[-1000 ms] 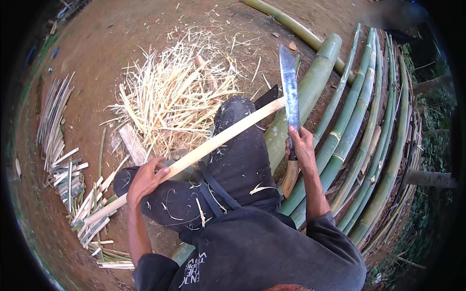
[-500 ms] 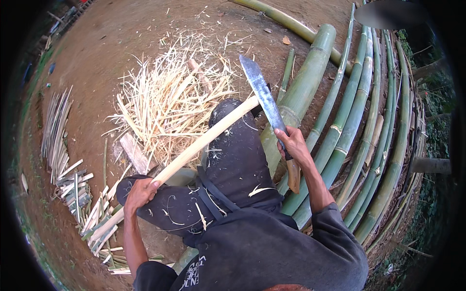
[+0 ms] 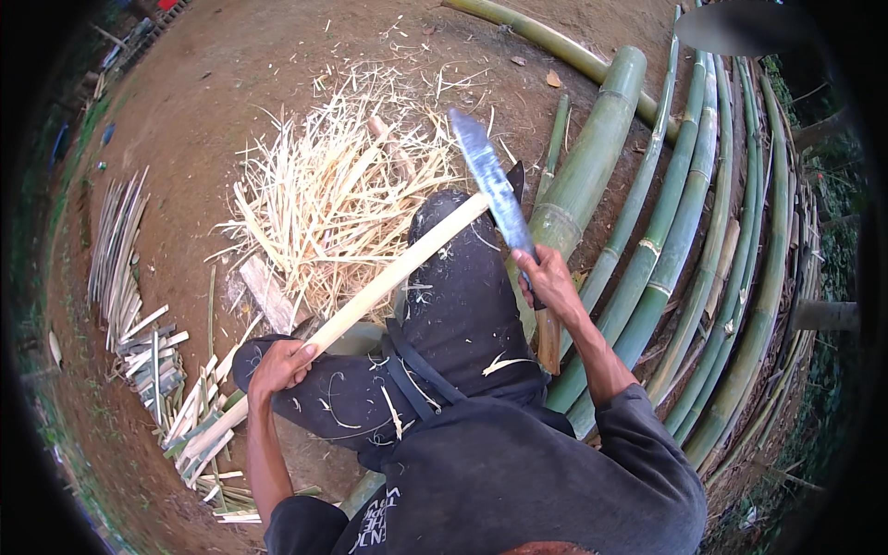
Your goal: The person sits on the ground and uses a large knife to shave the outer layer off a long bamboo strip. They hold the strip with their left hand and repeatedly scrape the blade along its length to smooth the surface.
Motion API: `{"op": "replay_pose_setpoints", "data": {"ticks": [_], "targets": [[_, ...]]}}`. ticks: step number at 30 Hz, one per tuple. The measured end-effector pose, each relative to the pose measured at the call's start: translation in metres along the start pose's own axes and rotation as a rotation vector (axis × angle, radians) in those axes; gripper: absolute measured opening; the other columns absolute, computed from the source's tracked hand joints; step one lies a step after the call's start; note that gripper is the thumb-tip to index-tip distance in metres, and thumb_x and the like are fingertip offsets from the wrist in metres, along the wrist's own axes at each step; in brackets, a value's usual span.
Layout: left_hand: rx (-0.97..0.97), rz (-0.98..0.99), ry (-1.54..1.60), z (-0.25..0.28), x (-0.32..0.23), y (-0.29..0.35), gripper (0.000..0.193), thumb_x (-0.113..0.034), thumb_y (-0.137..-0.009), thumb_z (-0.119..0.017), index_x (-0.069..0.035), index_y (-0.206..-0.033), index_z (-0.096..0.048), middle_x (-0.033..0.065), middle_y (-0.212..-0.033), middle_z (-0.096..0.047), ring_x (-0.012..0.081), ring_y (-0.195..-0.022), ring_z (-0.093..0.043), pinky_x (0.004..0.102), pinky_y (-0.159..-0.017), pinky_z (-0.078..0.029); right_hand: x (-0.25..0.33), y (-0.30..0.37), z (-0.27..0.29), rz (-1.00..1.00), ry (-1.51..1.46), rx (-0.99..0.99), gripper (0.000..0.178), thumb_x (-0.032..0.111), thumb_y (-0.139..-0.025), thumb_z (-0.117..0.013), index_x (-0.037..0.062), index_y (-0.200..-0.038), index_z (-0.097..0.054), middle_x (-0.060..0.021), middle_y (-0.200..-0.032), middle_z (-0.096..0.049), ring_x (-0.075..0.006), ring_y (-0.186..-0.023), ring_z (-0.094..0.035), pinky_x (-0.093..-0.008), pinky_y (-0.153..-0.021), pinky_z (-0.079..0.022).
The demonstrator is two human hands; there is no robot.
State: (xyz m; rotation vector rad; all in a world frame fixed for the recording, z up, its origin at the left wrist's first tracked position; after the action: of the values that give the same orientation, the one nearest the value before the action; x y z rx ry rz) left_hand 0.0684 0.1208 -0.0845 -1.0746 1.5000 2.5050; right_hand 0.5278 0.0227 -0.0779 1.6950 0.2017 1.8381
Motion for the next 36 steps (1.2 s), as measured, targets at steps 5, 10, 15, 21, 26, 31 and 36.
{"op": "replay_pose_setpoints", "data": {"ticks": [5, 10, 15, 21, 26, 31, 36], "targets": [[0.035, 0.025, 0.018, -0.002, 0.003, -0.002, 0.059, -0.058, -0.094, -0.059, -0.002, -0.076, -0.061, 0.0025, -0.055, -0.052, 0.0095, -0.044, -0.047, 0.0251, -0.04, -0.033, 0.001, -0.002, 0.016, -0.038, -0.044, -0.089, 0.03, 0.029, -0.101, -0.057, 0.0007, -0.093, -0.057, -0.0017, -0.06, -0.052, -0.0106, -0.044, -0.051, -0.0285, -0.04, -0.04], [0.017, 0.004, 0.001, -0.003, -0.002, -0.002, 0.059, -0.058, -0.094, -0.059, -0.002, -0.076, -0.061, 0.0025, -0.055, -0.051, 0.0094, -0.044, -0.047, 0.0254, -0.039, -0.033, -0.01, 0.019, -0.033, -0.129, 0.09, 0.175, 0.031, 0.03, -0.101, -0.058, -0.0003, -0.095, -0.057, -0.0022, -0.062, -0.053, -0.01, -0.045, -0.05, -0.0276, -0.04, -0.039], [-0.036, -0.038, -0.024, -0.001, -0.005, 0.003, 0.058, -0.057, -0.094, -0.058, -0.002, -0.075, -0.061, 0.002, -0.055, -0.051, 0.0087, -0.045, -0.046, 0.0258, -0.04, -0.032, -0.002, 0.003, 0.003, -0.075, -0.085, -0.088, 0.029, 0.029, -0.101, -0.058, 0.0001, -0.101, -0.059, -0.0016, -0.062, -0.054, -0.0105, -0.045, -0.051, -0.0271, -0.039, -0.04], [-0.187, -0.172, -0.214, 0.002, -0.019, 0.006, 0.058, -0.053, -0.095, -0.057, 0.0, -0.071, -0.06, 0.0048, -0.053, -0.052, 0.0136, -0.047, -0.05, 0.0321, -0.044, -0.035, -0.005, 0.025, -0.044, -0.12, 0.141, 0.214, 0.031, 0.031, -0.101, -0.06, 0.0015, -0.091, -0.057, -0.0022, -0.061, -0.054, -0.0104, -0.046, -0.053, -0.0272, -0.04, -0.039], [-0.409, -0.239, -0.474, 0.0, -0.037, 0.025, 0.049, -0.045, -0.095, -0.058, 0.001, -0.083, -0.064, 0.0245, -0.062, -0.056, 0.0458, -0.064, -0.057, 0.0491, -0.062, -0.045, 0.008, -0.004, 0.011, -0.044, -0.01, -0.092, 0.031, 0.032, -0.1, -0.059, 0.0034, -0.089, -0.053, -0.0006, -0.059, -0.053, -0.0098, -0.044, -0.051, -0.0275, -0.039, -0.041], [-0.498, -0.248, -0.568, -0.002, -0.037, 0.029, 0.046, -0.044, -0.094, -0.06, 0.0, -0.081, -0.063, 0.0256, -0.066, -0.059, 0.0479, -0.07, -0.06, 0.0528, -0.063, -0.044, 0.009, -0.004, 0.008, -0.004, 0.052, -0.061, 0.031, 0.03, -0.101, -0.056, 0.0018, -0.087, -0.054, -0.0023, -0.059, -0.053, -0.0108, -0.043, -0.051, -0.0285, -0.041, -0.042], [-0.494, -0.262, -0.562, -0.001, -0.036, 0.026, 0.046, -0.044, -0.094, -0.061, -0.001, -0.079, -0.062, 0.025, -0.066, -0.059, 0.0476, -0.07, -0.06, 0.0533, -0.062, -0.044, 0.01, -0.008, 0.02, -0.015, -0.018, -0.082, 0.03, 0.029, -0.101, -0.057, 0.0007, -0.092, -0.056, -0.0015, -0.06, -0.053, -0.0103, -0.044, -0.051, -0.0285, -0.04, -0.041]]}}
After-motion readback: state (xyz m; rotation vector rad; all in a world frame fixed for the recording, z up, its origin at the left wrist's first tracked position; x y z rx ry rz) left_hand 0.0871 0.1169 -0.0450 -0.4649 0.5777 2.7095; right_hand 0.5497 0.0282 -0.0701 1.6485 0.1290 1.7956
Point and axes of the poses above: each hand's wrist, its own y-axis away from the middle knuckle, its own z-axis out of the back of the hand, x = y × z, the point moved 9 cm from there along -y, towards the middle knuckle
